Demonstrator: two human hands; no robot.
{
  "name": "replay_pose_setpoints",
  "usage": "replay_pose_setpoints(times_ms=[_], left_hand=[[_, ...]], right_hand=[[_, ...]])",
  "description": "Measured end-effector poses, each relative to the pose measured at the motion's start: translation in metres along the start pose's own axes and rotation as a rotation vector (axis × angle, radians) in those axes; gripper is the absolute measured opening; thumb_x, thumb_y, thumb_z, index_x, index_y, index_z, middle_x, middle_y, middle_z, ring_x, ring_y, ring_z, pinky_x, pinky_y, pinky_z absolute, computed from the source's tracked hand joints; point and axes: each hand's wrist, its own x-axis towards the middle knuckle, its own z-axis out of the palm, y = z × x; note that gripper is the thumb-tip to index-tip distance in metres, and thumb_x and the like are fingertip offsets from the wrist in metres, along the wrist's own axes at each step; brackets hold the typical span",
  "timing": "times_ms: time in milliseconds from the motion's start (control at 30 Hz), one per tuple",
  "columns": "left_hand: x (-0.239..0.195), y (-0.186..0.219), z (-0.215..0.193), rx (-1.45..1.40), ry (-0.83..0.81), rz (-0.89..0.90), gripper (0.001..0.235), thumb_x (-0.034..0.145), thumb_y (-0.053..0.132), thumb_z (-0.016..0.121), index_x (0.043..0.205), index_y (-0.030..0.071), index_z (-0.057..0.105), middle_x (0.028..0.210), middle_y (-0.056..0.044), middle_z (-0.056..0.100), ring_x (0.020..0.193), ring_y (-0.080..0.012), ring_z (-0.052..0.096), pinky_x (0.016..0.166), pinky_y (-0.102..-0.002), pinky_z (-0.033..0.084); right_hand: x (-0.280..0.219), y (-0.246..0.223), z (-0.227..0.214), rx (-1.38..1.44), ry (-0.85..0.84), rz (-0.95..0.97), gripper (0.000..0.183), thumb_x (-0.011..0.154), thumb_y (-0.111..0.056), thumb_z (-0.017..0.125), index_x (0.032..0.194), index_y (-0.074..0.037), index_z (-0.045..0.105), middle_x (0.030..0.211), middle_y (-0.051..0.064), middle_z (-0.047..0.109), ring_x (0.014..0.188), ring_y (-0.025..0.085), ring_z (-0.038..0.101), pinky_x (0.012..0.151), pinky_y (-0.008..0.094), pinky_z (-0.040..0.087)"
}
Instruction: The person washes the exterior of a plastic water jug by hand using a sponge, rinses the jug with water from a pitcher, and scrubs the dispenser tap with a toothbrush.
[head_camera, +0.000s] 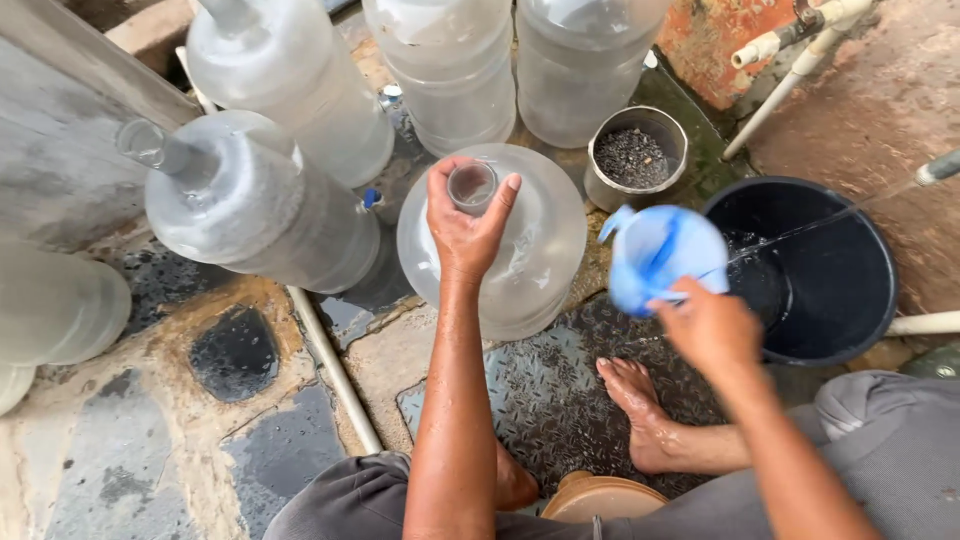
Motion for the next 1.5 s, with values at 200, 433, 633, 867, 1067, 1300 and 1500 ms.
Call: replay_pose_setpoints(times_ms=[200, 433, 633, 867, 1067, 1300, 1500], left_hand=[[0.002, -0.002, 0.004, 0.0, 0.022, -0.003, 0.054, 0.082, 0.03, 0.089, 0.119, 0.007, 0.058, 0.105, -0.005, 0.069, 0.1, -0.0165, 0.069, 0.091, -0.032, 0.057], [-0.003, -0.01, 0.003, -0.046, -0.035, 0.015, 0.054, 0.082, 0.033, 0.089, 0.119, 0.007, 0.06, 0.107, -0.007, 0.069, 0.104, -0.0196, 0.068, 0.094, -0.034, 0.056], [-0.006, -0.014, 0.001, -0.043, -0.03, -0.039, 0.054, 0.082, 0.037, 0.087, 0.119, 0.007, 0.061, 0.108, -0.007, 0.07, 0.104, -0.0202, 0.068, 0.095, -0.035, 0.055], [-0.001, 0.0, 0.028, 0.05, 0.145, -0.042, 0.058, 0.075, 0.038, 0.089, 0.114, 0.006, 0.061, 0.104, -0.008, 0.069, 0.101, -0.0211, 0.068, 0.092, -0.035, 0.054], [-0.044, 0.003, 0.009, -0.024, -0.323, 0.108, 0.047, 0.075, 0.021, 0.084, 0.113, 0.005, 0.061, 0.11, -0.01, 0.067, 0.107, -0.0217, 0.066, 0.099, -0.036, 0.054], [-0.082, -0.058, -0.148, -0.525, 0.475, 0.014, 0.033, 0.087, 0.009, 0.07, 0.116, 0.007, 0.053, 0.104, -0.011, 0.062, 0.099, -0.0254, 0.061, 0.098, -0.044, 0.051], [-0.104, -0.083, -0.196, -0.659, 0.392, -0.033, 0.033, 0.083, 0.01, 0.066, 0.114, 0.008, 0.056, 0.103, -0.01, 0.062, 0.102, -0.0244, 0.061, 0.102, -0.049, 0.053]], right_hand=[[-0.014, 0.028, -0.099, -0.153, 0.196, 0.128, 0.076, 0.094, -0.043, 0.073, 0.152, -0.003, 0.046, 0.087, 0.012, 0.077, 0.084, 0.036, 0.073, 0.073, 0.047, 0.055], [0.017, -0.13, -0.017, 1.171, -0.111, -0.611, 0.024, 0.101, -0.022, 0.063, 0.122, -0.012, 0.055, 0.119, 0.007, 0.058, 0.109, 0.02, 0.063, 0.099, 0.04, 0.054], [0.111, -0.202, -0.028, 0.143, 0.442, -0.613, 0.021, 0.102, -0.018, 0.056, 0.122, -0.012, 0.061, 0.153, 0.021, 0.049, 0.142, 0.041, 0.043, 0.117, 0.06, 0.027], [-0.006, -0.166, 0.031, 0.104, 0.453, -0.747, 0.065, 0.1, -0.027, 0.042, 0.158, 0.001, 0.031, 0.165, 0.02, 0.029, 0.154, 0.043, 0.023, 0.121, 0.065, 0.008], [0.124, -0.159, -0.04, 0.39, -0.049, -0.479, 0.048, 0.108, -0.03, 0.036, 0.154, -0.017, 0.045, 0.166, 0.009, 0.036, 0.153, 0.03, 0.032, 0.122, 0.057, 0.018], [0.097, -0.131, 0.104, 0.423, 0.013, -0.714, 0.043, 0.103, -0.021, 0.042, 0.144, -0.013, 0.054, 0.155, 0.01, 0.05, 0.147, 0.03, 0.043, 0.122, 0.044, 0.031], [0.104, -0.151, 0.153, 0.621, 0.038, -0.724, 0.039, 0.099, -0.015, 0.045, 0.134, -0.011, 0.062, 0.146, 0.012, 0.06, 0.14, 0.031, 0.052, 0.119, 0.042, 0.037]])
